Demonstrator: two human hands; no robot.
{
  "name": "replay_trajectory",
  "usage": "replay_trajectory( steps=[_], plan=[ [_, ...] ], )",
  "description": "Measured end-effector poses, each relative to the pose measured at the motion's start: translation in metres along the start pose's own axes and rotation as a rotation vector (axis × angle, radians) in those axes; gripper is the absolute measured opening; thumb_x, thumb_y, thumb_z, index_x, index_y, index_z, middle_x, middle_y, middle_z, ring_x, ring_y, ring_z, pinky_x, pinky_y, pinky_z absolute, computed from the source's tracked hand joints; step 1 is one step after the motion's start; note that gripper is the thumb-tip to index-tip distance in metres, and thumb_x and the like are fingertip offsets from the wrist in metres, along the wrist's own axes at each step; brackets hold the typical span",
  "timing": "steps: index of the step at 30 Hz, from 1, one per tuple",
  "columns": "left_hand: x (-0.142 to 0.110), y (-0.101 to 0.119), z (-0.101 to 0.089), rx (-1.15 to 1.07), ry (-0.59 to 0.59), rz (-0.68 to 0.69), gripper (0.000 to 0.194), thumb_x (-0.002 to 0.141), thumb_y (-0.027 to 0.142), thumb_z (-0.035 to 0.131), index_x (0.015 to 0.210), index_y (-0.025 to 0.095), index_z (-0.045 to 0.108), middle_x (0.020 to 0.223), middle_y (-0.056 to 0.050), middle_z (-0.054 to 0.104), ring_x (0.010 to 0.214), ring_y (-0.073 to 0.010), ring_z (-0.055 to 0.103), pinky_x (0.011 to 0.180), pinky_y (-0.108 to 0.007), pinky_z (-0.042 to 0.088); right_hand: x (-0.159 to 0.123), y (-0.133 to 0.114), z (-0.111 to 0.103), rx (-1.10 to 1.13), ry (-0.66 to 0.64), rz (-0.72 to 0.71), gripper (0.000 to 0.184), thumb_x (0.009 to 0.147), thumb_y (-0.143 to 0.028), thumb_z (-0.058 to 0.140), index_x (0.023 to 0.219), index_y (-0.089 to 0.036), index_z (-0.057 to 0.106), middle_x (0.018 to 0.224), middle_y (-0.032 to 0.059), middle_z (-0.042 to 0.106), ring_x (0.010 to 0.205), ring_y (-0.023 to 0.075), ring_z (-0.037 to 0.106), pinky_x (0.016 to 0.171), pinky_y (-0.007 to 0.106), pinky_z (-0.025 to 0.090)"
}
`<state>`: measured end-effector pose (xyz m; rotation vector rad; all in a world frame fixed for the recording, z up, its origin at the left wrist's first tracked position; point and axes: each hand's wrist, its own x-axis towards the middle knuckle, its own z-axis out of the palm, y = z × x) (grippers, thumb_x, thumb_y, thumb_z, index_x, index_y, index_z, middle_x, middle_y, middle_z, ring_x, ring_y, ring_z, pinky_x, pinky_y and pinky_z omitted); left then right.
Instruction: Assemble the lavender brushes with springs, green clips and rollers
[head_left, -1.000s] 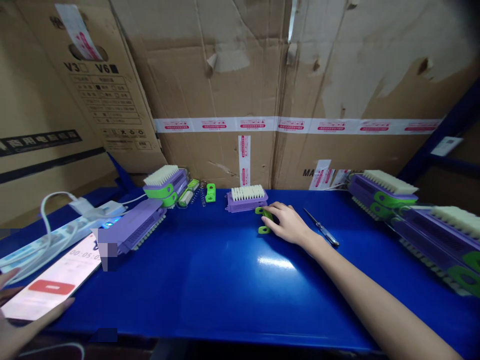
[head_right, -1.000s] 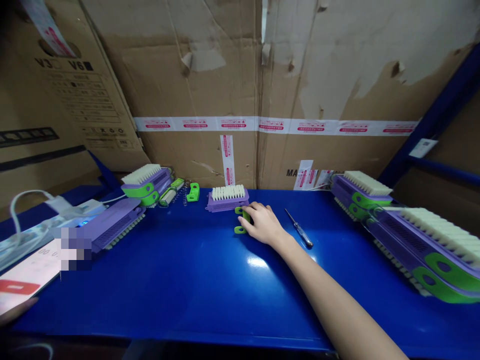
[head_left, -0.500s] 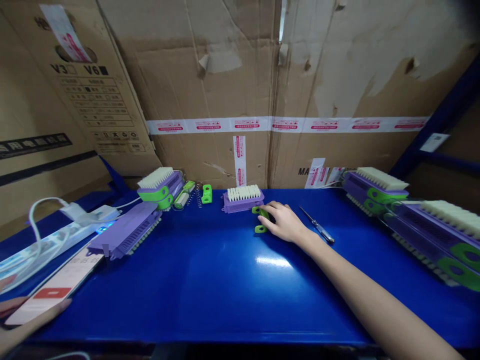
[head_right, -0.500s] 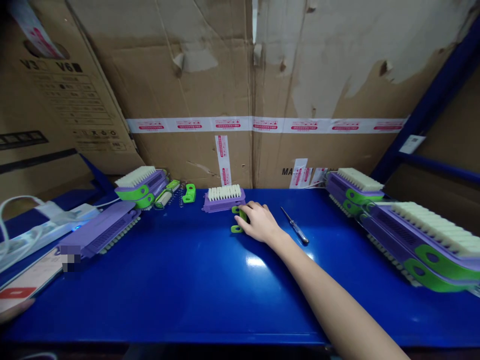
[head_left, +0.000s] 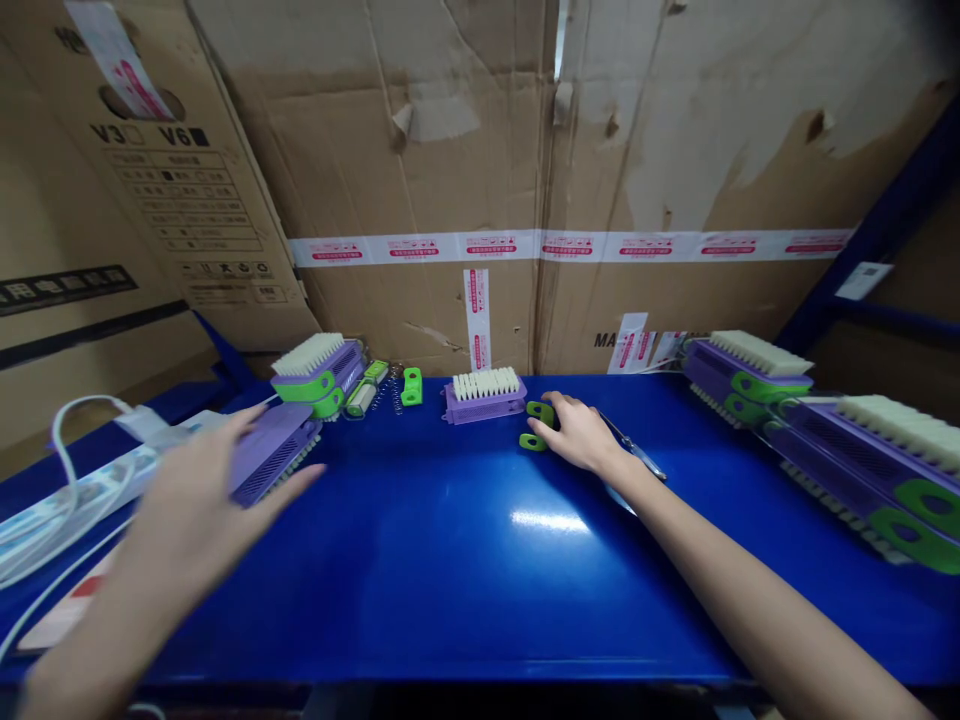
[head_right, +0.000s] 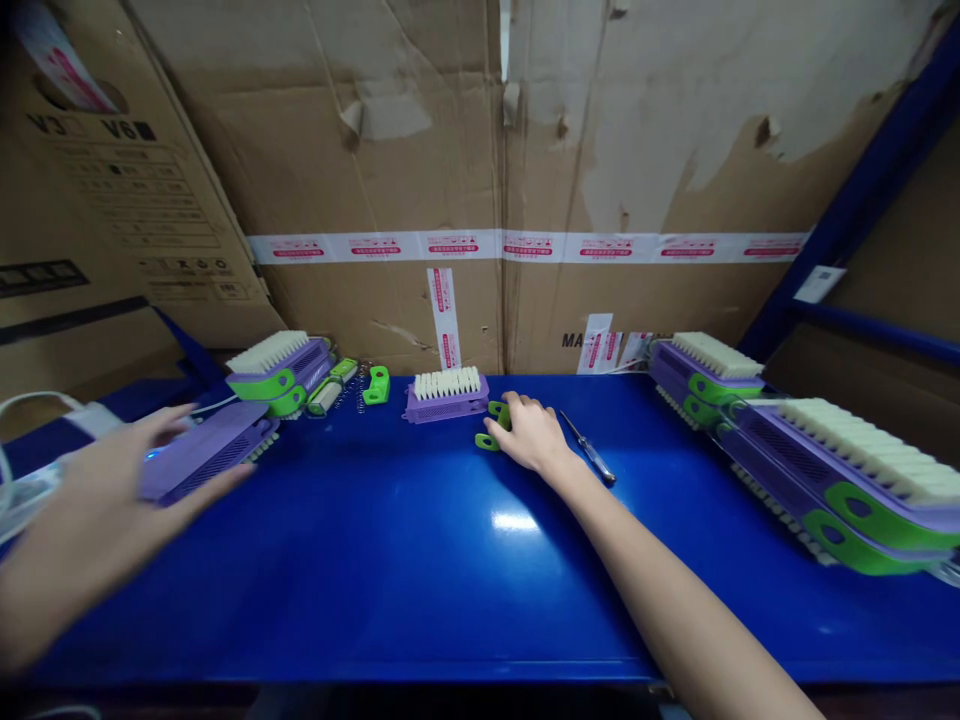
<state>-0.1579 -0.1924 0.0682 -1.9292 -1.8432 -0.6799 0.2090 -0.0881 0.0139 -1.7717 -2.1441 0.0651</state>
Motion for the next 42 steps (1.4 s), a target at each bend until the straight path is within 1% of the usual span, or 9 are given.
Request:
replay_trajectory(
  steps=[4, 7, 11, 16, 20, 24, 30, 35, 42],
  plan=[
    [0.037, 0.068, 0.039, -0.045, -0.068, 0.273, 0.068, 0.082, 0.061, 0.048, 0.134, 0.02, 0.037, 0.124, -0.013, 0.054, 0.114, -0.0304, 0.05, 0.095, -0.044, 0.041, 0.004, 0.007, 0.008, 0.07, -0.023, 0.084, 0.06, 0.089, -0.047, 0.042, 0.137, -0.011, 0.04, 0.129, 0.0188, 0.055, 0.121, 0.0333, 0.048, 0.094, 0.047, 0.038],
    [0.062, 0.106, 0.066, -0.079, -0.103, 0.374, 0.065, 0.082, 0.058, 0.05, 0.133, 0.019, 0.039, 0.122, -0.014, 0.054, 0.114, -0.0313, 0.049, 0.096, -0.045, 0.04, 0.006, 0.01, 0.015, 0.116, -0.026, 0.109, 0.06, 0.089, -0.046, 0.041, 0.139, -0.014, 0.038, 0.131, 0.0174, 0.054, 0.125, 0.0335, 0.043, 0.096, 0.052, 0.035],
    [0.09, 0.137, 0.106, -0.094, -0.214, 0.442, 0.068, 0.081, 0.057, 0.053, 0.132, 0.014, 0.04, 0.129, -0.019, 0.049, 0.12, -0.0343, 0.044, 0.102, -0.05, 0.031, 0.008, 0.012, 0.021, 0.161, -0.012, 0.122, 0.057, 0.09, -0.047, 0.04, 0.139, -0.018, 0.039, 0.129, 0.0154, 0.056, 0.125, 0.0302, 0.045, 0.099, 0.051, 0.033],
    [0.118, 0.158, 0.144, -0.111, -0.336, 0.441, 0.083, 0.077, 0.064, 0.053, 0.138, 0.011, 0.033, 0.141, -0.022, 0.039, 0.133, -0.0362, 0.031, 0.109, -0.052, 0.018, 0.007, 0.02, 0.013, 0.234, -0.055, 0.066, 0.062, 0.092, -0.053, 0.033, 0.143, -0.017, 0.034, 0.131, 0.0159, 0.055, 0.125, 0.0287, 0.047, 0.103, 0.05, 0.031],
    [0.13, 0.164, 0.15, -0.093, -0.463, 0.399, 0.08, 0.074, 0.058, 0.06, 0.135, 0.012, 0.037, 0.133, -0.021, 0.049, 0.124, -0.0362, 0.044, 0.103, -0.051, 0.028, 0.004, 0.025, 0.001, 0.267, -0.135, -0.081, 0.089, 0.077, -0.059, 0.058, 0.147, -0.017, 0.023, 0.134, 0.0166, 0.052, 0.123, 0.03, 0.05, 0.102, 0.047, 0.035],
    [0.128, 0.161, 0.148, -0.166, -0.456, 0.415, 0.082, 0.071, 0.06, 0.063, 0.134, 0.014, 0.039, 0.134, -0.019, 0.049, 0.12, -0.0354, 0.046, 0.095, -0.045, 0.037, 0.005, 0.026, 0.002, 0.256, -0.061, -0.08, 0.092, 0.071, -0.054, 0.066, 0.146, -0.016, 0.027, 0.133, 0.0175, 0.053, 0.121, 0.0314, 0.052, 0.1, 0.048, 0.039],
    [0.116, 0.153, 0.147, -0.227, -0.342, 0.538, 0.092, 0.066, 0.063, 0.066, 0.138, 0.016, 0.033, 0.133, -0.015, 0.048, 0.117, -0.0334, 0.046, 0.095, -0.044, 0.037, 0.009, 0.031, 0.016, 0.421, 0.086, -0.112, 0.093, 0.072, -0.043, 0.069, 0.147, -0.015, 0.021, 0.143, 0.0165, 0.042, 0.13, 0.0271, 0.043, 0.105, 0.043, 0.038],
    [0.108, 0.156, 0.143, -0.244, -0.176, 0.614, 0.096, 0.063, 0.061, 0.071, 0.138, 0.015, 0.033, 0.122, -0.016, 0.051, 0.11, -0.033, 0.048, 0.088, -0.042, 0.04, 0.011, 0.03, 0.026, 0.561, 0.132, -0.159, 0.103, 0.066, -0.034, 0.075, 0.148, -0.019, 0.016, 0.138, 0.0151, 0.047, 0.126, 0.0283, 0.047, 0.103, 0.045, 0.04],
    [0.099, 0.162, 0.143, -0.217, -0.052, 0.673, 0.086, 0.063, 0.061, 0.07, 0.129, 0.012, 0.044, 0.113, -0.015, 0.053, 0.101, -0.0316, 0.05, 0.082, -0.042, 0.04, 0.012, 0.027, 0.037, 0.643, 0.205, -0.229, 0.101, 0.062, -0.024, 0.077, 0.147, -0.023, 0.023, 0.143, 0.0141, 0.04, 0.128, 0.0302, 0.044, 0.105, 0.047, 0.038]
  ],
)
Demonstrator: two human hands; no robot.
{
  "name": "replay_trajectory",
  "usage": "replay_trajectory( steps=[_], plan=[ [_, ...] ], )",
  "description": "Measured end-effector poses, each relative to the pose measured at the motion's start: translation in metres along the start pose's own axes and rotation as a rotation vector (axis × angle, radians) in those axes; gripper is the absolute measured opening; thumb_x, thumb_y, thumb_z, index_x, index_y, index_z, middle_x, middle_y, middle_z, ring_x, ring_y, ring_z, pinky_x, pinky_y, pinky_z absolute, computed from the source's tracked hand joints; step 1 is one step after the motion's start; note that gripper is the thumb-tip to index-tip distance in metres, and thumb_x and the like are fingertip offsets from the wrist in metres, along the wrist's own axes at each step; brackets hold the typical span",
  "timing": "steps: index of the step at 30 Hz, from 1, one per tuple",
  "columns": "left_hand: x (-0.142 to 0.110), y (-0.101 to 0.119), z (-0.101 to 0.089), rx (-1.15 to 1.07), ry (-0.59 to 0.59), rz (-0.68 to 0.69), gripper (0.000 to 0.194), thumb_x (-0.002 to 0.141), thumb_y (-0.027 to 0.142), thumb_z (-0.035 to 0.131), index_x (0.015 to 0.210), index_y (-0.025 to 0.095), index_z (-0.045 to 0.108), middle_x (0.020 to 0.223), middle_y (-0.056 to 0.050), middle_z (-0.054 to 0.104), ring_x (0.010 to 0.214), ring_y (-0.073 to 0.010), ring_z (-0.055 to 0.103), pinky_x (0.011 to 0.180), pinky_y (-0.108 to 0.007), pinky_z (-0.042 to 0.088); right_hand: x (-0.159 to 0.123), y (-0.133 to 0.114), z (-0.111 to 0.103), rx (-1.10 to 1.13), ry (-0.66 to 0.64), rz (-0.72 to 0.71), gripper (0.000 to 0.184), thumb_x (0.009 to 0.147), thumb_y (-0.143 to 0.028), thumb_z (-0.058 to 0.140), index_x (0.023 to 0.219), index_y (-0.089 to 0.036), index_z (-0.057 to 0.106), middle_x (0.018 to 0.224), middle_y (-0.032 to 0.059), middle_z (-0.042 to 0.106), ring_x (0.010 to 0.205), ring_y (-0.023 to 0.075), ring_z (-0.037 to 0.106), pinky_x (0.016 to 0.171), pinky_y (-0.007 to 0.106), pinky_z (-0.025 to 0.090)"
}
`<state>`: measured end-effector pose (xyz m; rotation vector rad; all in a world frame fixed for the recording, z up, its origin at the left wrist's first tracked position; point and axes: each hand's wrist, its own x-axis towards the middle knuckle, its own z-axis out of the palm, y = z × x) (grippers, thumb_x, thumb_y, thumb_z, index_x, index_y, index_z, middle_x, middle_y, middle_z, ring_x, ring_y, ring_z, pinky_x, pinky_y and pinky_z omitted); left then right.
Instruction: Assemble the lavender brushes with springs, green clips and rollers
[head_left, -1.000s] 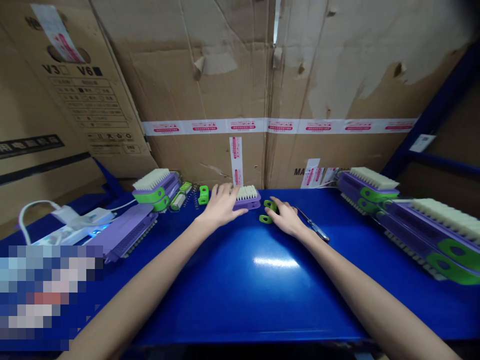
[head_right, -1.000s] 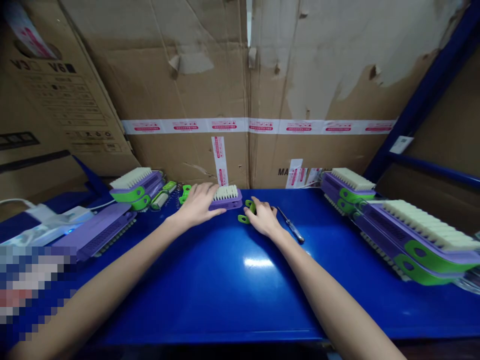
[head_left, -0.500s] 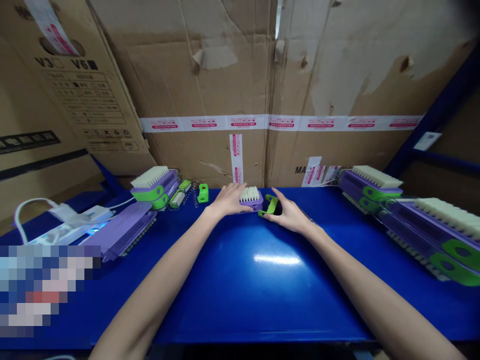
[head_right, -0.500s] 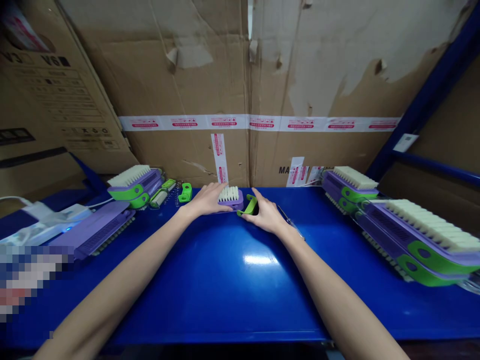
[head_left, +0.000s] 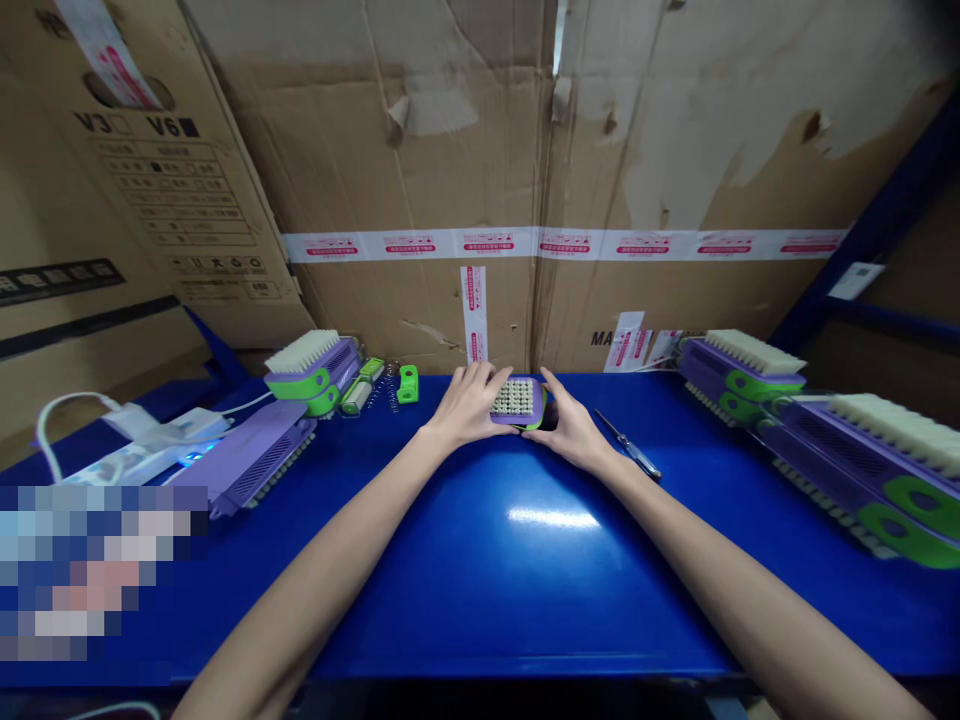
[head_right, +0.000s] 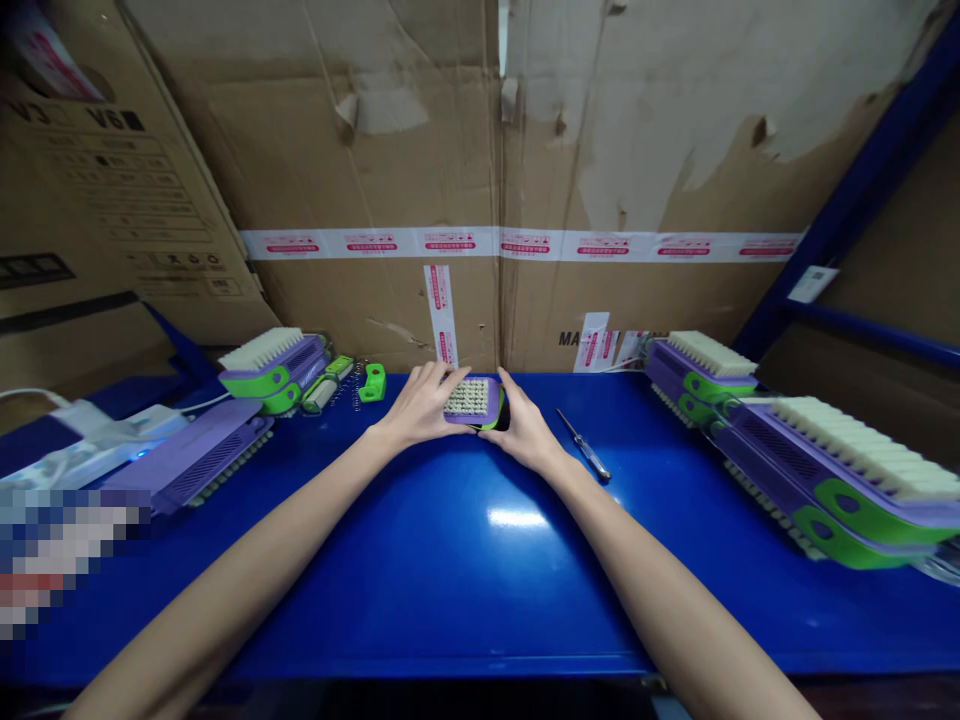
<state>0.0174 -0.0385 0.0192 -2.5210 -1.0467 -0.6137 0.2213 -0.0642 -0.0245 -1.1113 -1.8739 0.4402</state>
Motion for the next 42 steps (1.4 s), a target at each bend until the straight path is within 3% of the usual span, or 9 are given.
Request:
replay_trajectory(
  steps=[3, 7, 11, 14, 21, 33, 42],
  plan=[
    [0.0, 0.001, 0.0, 0.005, 0.024, -0.027, 0.075, 0.065, 0.056, 0.07, 0.122, 0.013, 0.05, 0.112, -0.015, 0.054, 0.101, -0.031, 0.051, 0.082, -0.041, 0.04, 0.0, 0.0, 0.002, 0.112, 0.01, 0.049, 0.099, 0.062, -0.026, 0.078, 0.146, -0.023, 0.026, 0.141, 0.0148, 0.043, 0.12, 0.03, 0.052, 0.1, 0.047, 0.044],
    [0.0, -0.001, 0.001, -0.04, 0.027, -0.044, 0.071, 0.066, 0.055, 0.07, 0.12, 0.013, 0.051, 0.115, -0.015, 0.055, 0.105, -0.0305, 0.051, 0.083, -0.041, 0.04, 0.003, -0.006, 0.003, 0.338, 0.018, 0.224, 0.094, 0.063, -0.033, 0.078, 0.143, -0.017, 0.031, 0.132, 0.0172, 0.052, 0.103, 0.0269, 0.063, 0.091, 0.045, 0.051],
    [0.0, -0.004, 0.003, -0.079, 0.007, -0.043, 0.077, 0.065, 0.058, 0.071, 0.123, 0.013, 0.048, 0.116, -0.013, 0.059, 0.105, -0.0299, 0.052, 0.085, -0.041, 0.039, 0.006, -0.013, 0.004, 0.546, 0.087, 0.37, 0.088, 0.061, -0.032, 0.078, 0.137, -0.014, 0.037, 0.119, 0.0157, 0.062, 0.097, 0.0245, 0.065, 0.09, 0.044, 0.052],
    [-0.001, -0.003, 0.003, -0.067, 0.043, -0.069, 0.085, 0.063, 0.06, 0.072, 0.128, 0.013, 0.043, 0.119, -0.014, 0.058, 0.104, -0.0302, 0.052, 0.084, -0.041, 0.039, 0.006, -0.015, 0.003, 0.637, 0.129, 0.416, 0.092, 0.056, -0.032, 0.082, 0.136, -0.016, 0.038, 0.122, 0.0153, 0.061, 0.095, 0.0233, 0.066, 0.09, 0.043, 0.052],
    [0.0, 0.001, -0.001, 0.006, 0.094, -0.116, 0.088, 0.063, 0.062, 0.07, 0.13, 0.012, 0.043, 0.11, -0.014, 0.057, 0.1, -0.0313, 0.051, 0.081, -0.042, 0.039, 0.007, -0.02, 0.003, 0.622, 0.196, 0.417, 0.092, 0.052, -0.034, 0.084, 0.132, -0.016, 0.042, 0.119, 0.0151, 0.062, 0.086, 0.0231, 0.068, 0.084, 0.044, 0.055],
    [0.003, 0.002, -0.002, -0.017, 0.055, -0.147, 0.074, 0.061, 0.064, 0.069, 0.113, 0.014, 0.053, 0.105, -0.013, 0.059, 0.099, -0.0309, 0.054, 0.083, -0.043, 0.04, 0.006, -0.02, 0.006, 0.685, 0.292, 0.462, 0.079, 0.063, -0.036, 0.076, 0.131, -0.016, 0.041, 0.091, 0.0065, 0.068, 0.075, 0.0208, 0.068, 0.069, 0.039, 0.06],
    [0.01, 0.012, -0.011, -0.075, -0.003, -0.161, 0.076, 0.062, 0.052, 0.071, 0.124, 0.017, 0.045, 0.113, -0.013, 0.058, 0.105, -0.0336, 0.054, 0.086, -0.048, 0.039, 0.004, -0.019, 0.007, 0.434, 0.282, 0.279, 0.072, 0.076, -0.049, 0.062, 0.135, -0.019, 0.034, 0.102, 0.0101, 0.064, 0.068, 0.0167, 0.062, 0.061, 0.034, 0.057]
  ],
)
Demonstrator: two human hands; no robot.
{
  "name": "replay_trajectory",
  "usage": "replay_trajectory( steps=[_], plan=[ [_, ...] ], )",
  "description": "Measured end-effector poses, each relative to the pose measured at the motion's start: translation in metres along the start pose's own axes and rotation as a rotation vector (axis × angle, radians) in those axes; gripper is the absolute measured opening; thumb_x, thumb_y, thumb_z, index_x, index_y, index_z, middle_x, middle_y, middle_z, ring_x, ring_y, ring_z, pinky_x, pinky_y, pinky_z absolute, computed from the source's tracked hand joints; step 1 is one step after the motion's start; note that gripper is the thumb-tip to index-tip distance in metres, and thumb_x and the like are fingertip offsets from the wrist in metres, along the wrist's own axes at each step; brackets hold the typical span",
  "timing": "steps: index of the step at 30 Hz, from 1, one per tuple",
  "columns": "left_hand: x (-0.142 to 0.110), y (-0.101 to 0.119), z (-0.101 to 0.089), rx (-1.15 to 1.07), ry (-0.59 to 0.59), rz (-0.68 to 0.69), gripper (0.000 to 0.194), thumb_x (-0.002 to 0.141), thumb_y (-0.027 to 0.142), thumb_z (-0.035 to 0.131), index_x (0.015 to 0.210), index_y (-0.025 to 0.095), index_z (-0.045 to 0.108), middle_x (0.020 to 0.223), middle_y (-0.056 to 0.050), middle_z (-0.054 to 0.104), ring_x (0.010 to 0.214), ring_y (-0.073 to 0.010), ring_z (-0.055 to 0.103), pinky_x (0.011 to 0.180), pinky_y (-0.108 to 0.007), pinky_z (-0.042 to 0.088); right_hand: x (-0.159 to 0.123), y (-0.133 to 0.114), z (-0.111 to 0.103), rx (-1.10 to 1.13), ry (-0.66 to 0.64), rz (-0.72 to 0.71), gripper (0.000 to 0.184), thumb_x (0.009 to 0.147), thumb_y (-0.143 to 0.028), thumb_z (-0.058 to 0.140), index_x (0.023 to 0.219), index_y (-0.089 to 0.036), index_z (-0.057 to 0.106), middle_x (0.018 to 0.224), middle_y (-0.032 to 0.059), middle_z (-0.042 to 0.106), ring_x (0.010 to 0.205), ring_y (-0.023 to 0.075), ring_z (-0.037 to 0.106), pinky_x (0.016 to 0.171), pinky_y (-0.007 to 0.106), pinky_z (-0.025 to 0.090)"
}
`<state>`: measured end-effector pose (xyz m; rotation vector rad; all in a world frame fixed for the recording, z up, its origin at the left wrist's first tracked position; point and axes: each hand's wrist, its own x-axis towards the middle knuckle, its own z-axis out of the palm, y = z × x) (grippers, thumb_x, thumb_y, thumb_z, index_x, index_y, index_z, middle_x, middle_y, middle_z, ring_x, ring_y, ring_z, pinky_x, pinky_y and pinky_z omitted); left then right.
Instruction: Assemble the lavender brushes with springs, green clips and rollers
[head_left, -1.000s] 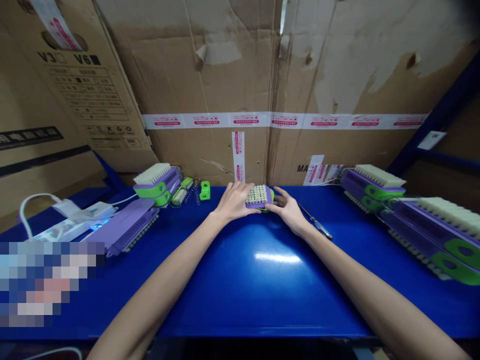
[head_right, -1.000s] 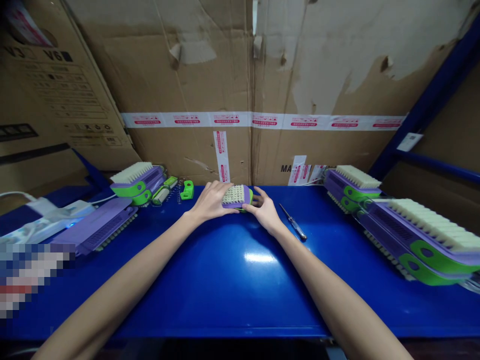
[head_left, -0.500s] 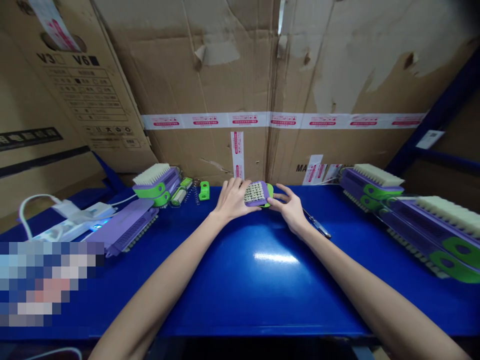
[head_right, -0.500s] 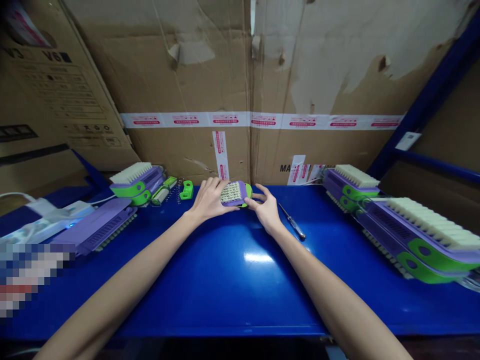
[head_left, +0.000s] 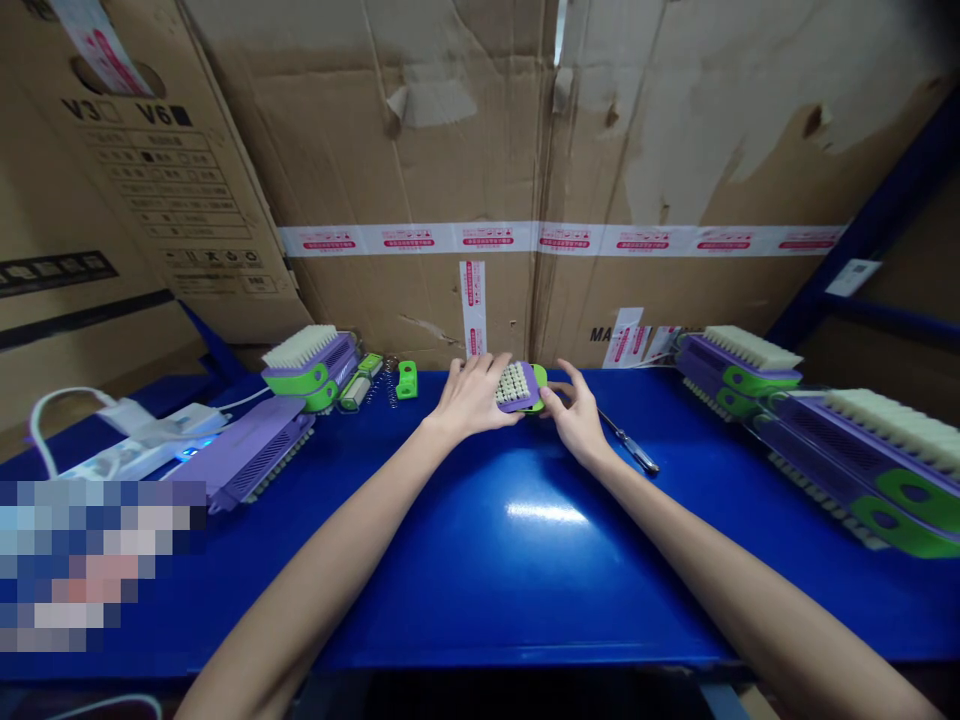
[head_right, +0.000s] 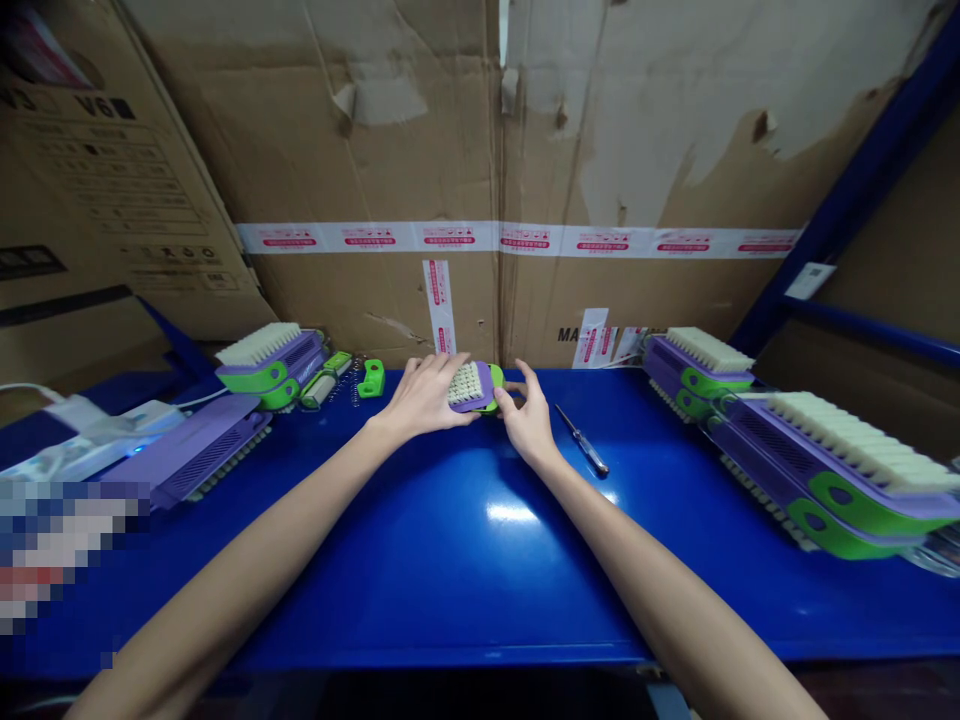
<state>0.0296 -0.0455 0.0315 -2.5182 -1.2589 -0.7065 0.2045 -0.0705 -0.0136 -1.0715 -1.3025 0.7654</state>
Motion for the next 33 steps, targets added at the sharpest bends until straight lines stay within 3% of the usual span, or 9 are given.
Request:
replay_trajectory(
  steps=[6, 14, 19, 24, 29, 33],
  plan=[
    [0.006, 0.002, -0.003, -0.078, -0.007, 0.026, 0.066, 0.059, 0.044, 0.073, 0.115, 0.016, 0.049, 0.111, -0.011, 0.06, 0.102, -0.0303, 0.057, 0.086, -0.044, 0.041, -0.003, 0.002, 0.001, -0.108, -0.015, -0.074, 0.071, 0.083, -0.051, 0.054, 0.141, -0.022, 0.025, 0.11, 0.011, 0.062, 0.067, 0.0166, 0.06, 0.063, 0.035, 0.055],
    [0.01, 0.003, -0.002, -0.062, 0.088, 0.027, 0.065, 0.058, 0.053, 0.072, 0.107, 0.015, 0.051, 0.105, -0.011, 0.062, 0.098, -0.0299, 0.059, 0.083, -0.041, 0.041, -0.006, -0.008, 0.002, -0.148, 0.08, -0.142, 0.065, 0.086, -0.048, 0.049, 0.142, -0.022, 0.026, 0.113, 0.0121, 0.06, 0.079, 0.0197, 0.061, 0.072, 0.037, 0.052],
    [0.009, 0.005, 0.003, -0.055, 0.173, 0.058, 0.062, 0.062, 0.048, 0.07, 0.11, 0.015, 0.049, 0.105, -0.012, 0.061, 0.099, -0.0293, 0.058, 0.087, -0.041, 0.039, -0.01, -0.009, 0.001, -0.254, 0.125, -0.246, 0.062, 0.09, -0.043, 0.044, 0.144, -0.024, 0.021, 0.121, 0.0133, 0.056, 0.083, 0.0201, 0.06, 0.08, 0.041, 0.05],
    [0.002, -0.001, 0.009, -0.024, 0.2, 0.154, 0.058, 0.065, 0.04, 0.066, 0.114, 0.015, 0.048, 0.105, -0.012, 0.06, 0.1, -0.0289, 0.056, 0.09, -0.041, 0.036, -0.009, -0.01, -0.001, -0.292, 0.054, -0.317, 0.063, 0.088, -0.037, 0.048, 0.144, -0.022, 0.025, 0.123, 0.0132, 0.054, 0.089, 0.0203, 0.059, 0.08, 0.038, 0.051],
    [-0.005, -0.005, 0.015, 0.032, 0.126, 0.284, 0.06, 0.072, 0.039, 0.06, 0.126, 0.016, 0.045, 0.115, -0.014, 0.057, 0.104, -0.0304, 0.054, 0.093, -0.046, 0.033, -0.002, -0.01, -0.009, -0.438, -0.019, -0.41, 0.043, 0.089, -0.04, 0.046, 0.127, -0.02, 0.051, 0.107, 0.0101, 0.062, 0.092, 0.0219, 0.06, 0.084, 0.038, 0.05],
    [-0.006, -0.002, 0.017, 0.026, 0.14, 0.279, 0.059, 0.074, 0.039, 0.058, 0.127, 0.016, 0.045, 0.118, -0.015, 0.057, 0.106, -0.0304, 0.053, 0.094, -0.046, 0.034, -0.004, -0.009, -0.01, -0.618, 0.042, -0.506, 0.042, 0.092, -0.038, 0.038, 0.127, -0.018, 0.051, 0.102, 0.0109, 0.061, 0.09, 0.0223, 0.059, 0.082, 0.038, 0.05]
  ],
)
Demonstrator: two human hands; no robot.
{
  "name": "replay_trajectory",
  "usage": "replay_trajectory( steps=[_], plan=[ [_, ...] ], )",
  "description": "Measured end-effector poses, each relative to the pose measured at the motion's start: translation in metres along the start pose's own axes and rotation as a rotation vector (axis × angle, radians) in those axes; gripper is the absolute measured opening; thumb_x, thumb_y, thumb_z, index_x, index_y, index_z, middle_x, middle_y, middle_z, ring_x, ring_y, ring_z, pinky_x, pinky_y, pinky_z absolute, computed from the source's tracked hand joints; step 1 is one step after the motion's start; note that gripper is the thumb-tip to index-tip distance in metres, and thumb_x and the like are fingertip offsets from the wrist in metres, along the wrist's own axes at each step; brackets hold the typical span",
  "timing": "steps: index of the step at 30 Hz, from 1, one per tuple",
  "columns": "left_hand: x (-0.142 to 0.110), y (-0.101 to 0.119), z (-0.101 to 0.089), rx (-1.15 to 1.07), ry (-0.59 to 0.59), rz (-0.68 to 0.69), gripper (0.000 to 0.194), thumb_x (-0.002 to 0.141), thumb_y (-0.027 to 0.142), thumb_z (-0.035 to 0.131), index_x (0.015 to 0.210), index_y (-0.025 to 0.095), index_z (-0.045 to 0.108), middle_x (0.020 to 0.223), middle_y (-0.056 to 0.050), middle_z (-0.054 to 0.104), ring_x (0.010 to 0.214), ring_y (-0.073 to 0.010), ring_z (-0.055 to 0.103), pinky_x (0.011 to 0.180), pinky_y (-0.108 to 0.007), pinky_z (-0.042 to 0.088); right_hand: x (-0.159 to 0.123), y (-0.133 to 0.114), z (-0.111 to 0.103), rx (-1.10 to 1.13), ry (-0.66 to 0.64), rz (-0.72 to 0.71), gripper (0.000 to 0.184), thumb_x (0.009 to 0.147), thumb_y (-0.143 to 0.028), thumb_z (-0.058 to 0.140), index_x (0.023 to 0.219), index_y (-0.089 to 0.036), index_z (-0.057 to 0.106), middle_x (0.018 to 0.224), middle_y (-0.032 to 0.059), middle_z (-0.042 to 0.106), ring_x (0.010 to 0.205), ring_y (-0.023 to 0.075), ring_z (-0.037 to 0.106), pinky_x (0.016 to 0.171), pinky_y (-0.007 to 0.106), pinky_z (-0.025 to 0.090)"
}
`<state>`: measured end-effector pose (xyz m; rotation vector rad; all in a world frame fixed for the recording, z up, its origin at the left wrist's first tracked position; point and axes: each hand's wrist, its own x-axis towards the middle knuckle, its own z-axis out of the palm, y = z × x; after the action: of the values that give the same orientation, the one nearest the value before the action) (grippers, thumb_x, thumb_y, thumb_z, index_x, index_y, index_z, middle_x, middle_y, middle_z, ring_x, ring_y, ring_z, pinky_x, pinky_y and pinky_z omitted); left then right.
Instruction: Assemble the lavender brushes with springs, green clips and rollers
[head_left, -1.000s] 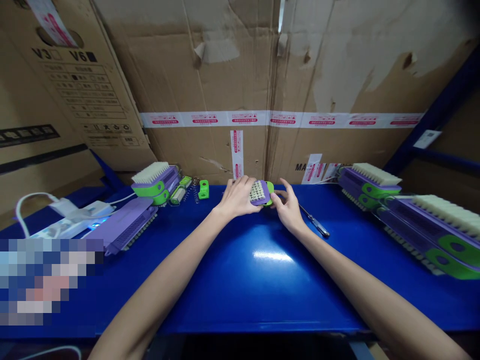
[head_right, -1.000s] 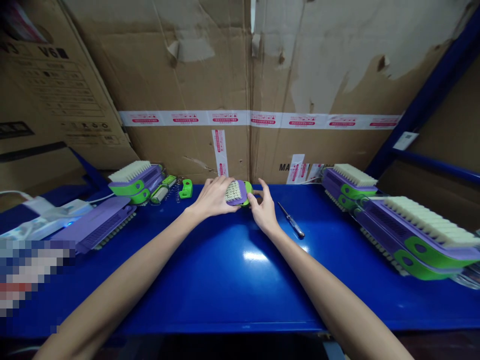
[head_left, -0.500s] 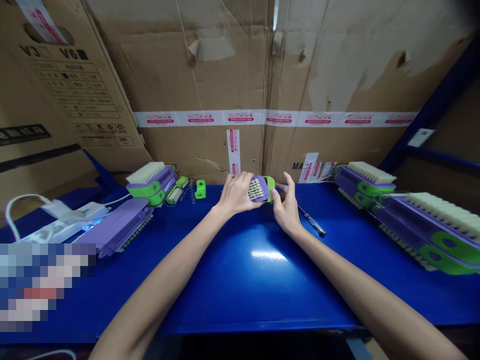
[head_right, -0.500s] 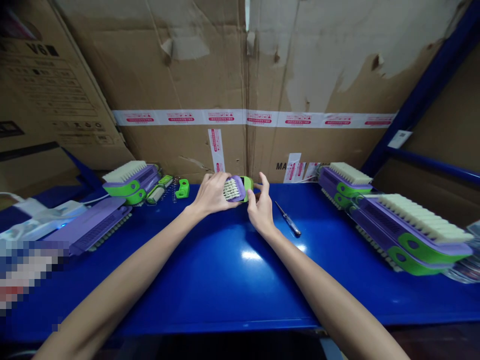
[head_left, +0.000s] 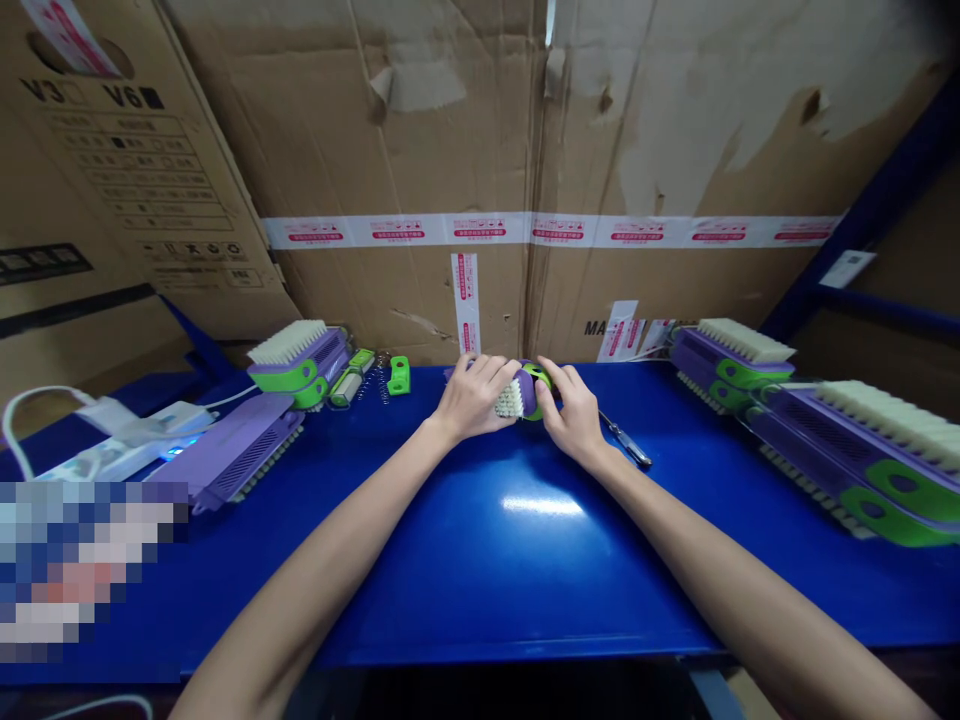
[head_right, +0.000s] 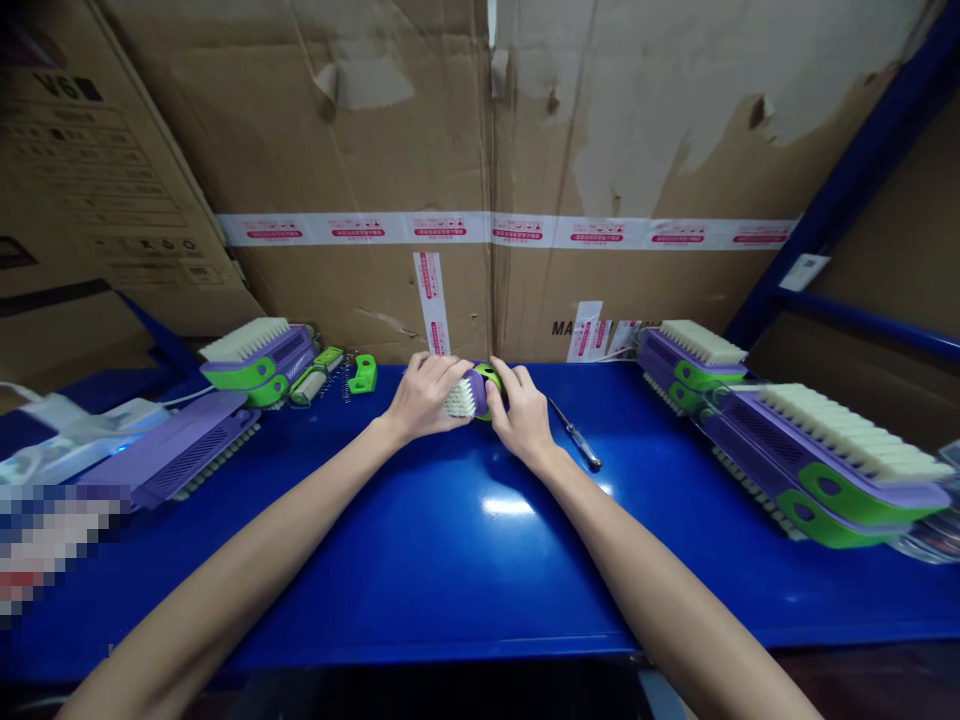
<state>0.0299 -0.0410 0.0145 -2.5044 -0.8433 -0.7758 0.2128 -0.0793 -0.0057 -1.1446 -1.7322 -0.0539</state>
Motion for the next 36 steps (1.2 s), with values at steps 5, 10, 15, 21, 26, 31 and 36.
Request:
replay_trajectory(
  steps=[5, 10, 15, 21, 26, 31, 36],
  plan=[
    [0.002, 0.008, 0.001, -0.104, 0.088, -0.014, 0.057, 0.073, 0.033, 0.058, 0.125, 0.016, 0.044, 0.119, -0.014, 0.057, 0.112, -0.0283, 0.052, 0.096, -0.043, 0.037, -0.003, -0.006, 0.0, -0.079, 0.082, 0.0, 0.043, 0.093, -0.037, 0.036, 0.131, -0.019, 0.047, 0.097, 0.0103, 0.059, 0.088, 0.022, 0.059, 0.079, 0.037, 0.051],
    [0.005, 0.016, 0.001, -0.191, 0.12, -0.037, 0.062, 0.07, 0.027, 0.06, 0.129, 0.017, 0.04, 0.122, -0.014, 0.056, 0.114, -0.0292, 0.052, 0.094, -0.045, 0.041, -0.005, -0.004, 0.002, 0.075, 0.131, 0.057, 0.043, 0.092, -0.039, 0.039, 0.131, -0.021, 0.046, 0.111, 0.0111, 0.059, 0.097, 0.0228, 0.059, 0.086, 0.039, 0.05],
    [0.008, 0.017, -0.003, -0.194, 0.106, -0.025, 0.067, 0.07, 0.027, 0.061, 0.133, 0.016, 0.037, 0.122, -0.014, 0.057, 0.112, -0.0294, 0.054, 0.094, -0.046, 0.042, -0.001, -0.003, 0.001, 0.18, 0.164, 0.171, 0.044, 0.089, -0.041, 0.047, 0.129, -0.024, 0.049, 0.111, 0.008, 0.062, 0.096, 0.0215, 0.061, 0.083, 0.037, 0.051],
    [0.003, 0.012, -0.003, -0.153, 0.059, 0.109, 0.063, 0.073, 0.026, 0.059, 0.131, 0.014, 0.04, 0.123, -0.015, 0.057, 0.112, -0.0274, 0.054, 0.093, -0.042, 0.042, 0.008, 0.007, -0.009, 0.111, -0.054, 0.058, 0.042, 0.088, -0.036, 0.045, 0.124, -0.017, 0.052, 0.094, 0.0076, 0.066, 0.079, 0.0199, 0.063, 0.076, 0.036, 0.051],
    [-0.001, 0.012, -0.005, -0.141, 0.008, 0.088, 0.057, 0.075, 0.031, 0.057, 0.129, 0.017, 0.043, 0.125, -0.013, 0.057, 0.114, -0.0276, 0.053, 0.095, -0.043, 0.039, 0.004, 0.005, -0.009, -0.004, -0.009, -0.058, 0.036, 0.089, -0.035, 0.041, 0.119, -0.019, 0.054, 0.1, 0.009, 0.067, 0.088, 0.0207, 0.064, 0.081, 0.035, 0.05],
    [-0.001, 0.017, -0.008, -0.136, 0.029, 0.043, 0.054, 0.077, 0.036, 0.054, 0.127, 0.018, 0.045, 0.123, -0.012, 0.058, 0.114, -0.0272, 0.054, 0.095, -0.042, 0.036, -0.002, -0.002, -0.006, -0.048, 0.141, -0.031, 0.032, 0.089, -0.036, 0.044, 0.114, -0.019, 0.056, 0.096, 0.0083, 0.068, 0.086, 0.0203, 0.066, 0.079, 0.032, 0.05],
    [0.001, 0.021, -0.006, -0.129, 0.105, 0.077, 0.059, 0.073, 0.035, 0.056, 0.127, 0.015, 0.044, 0.12, -0.012, 0.06, 0.109, -0.0265, 0.056, 0.093, -0.041, 0.035, -0.002, -0.003, -0.004, -0.054, 0.199, 0.002, 0.033, 0.088, -0.037, 0.048, 0.115, -0.019, 0.056, 0.087, 0.0055, 0.068, 0.074, 0.0176, 0.065, 0.072, 0.03, 0.05]
  ],
)
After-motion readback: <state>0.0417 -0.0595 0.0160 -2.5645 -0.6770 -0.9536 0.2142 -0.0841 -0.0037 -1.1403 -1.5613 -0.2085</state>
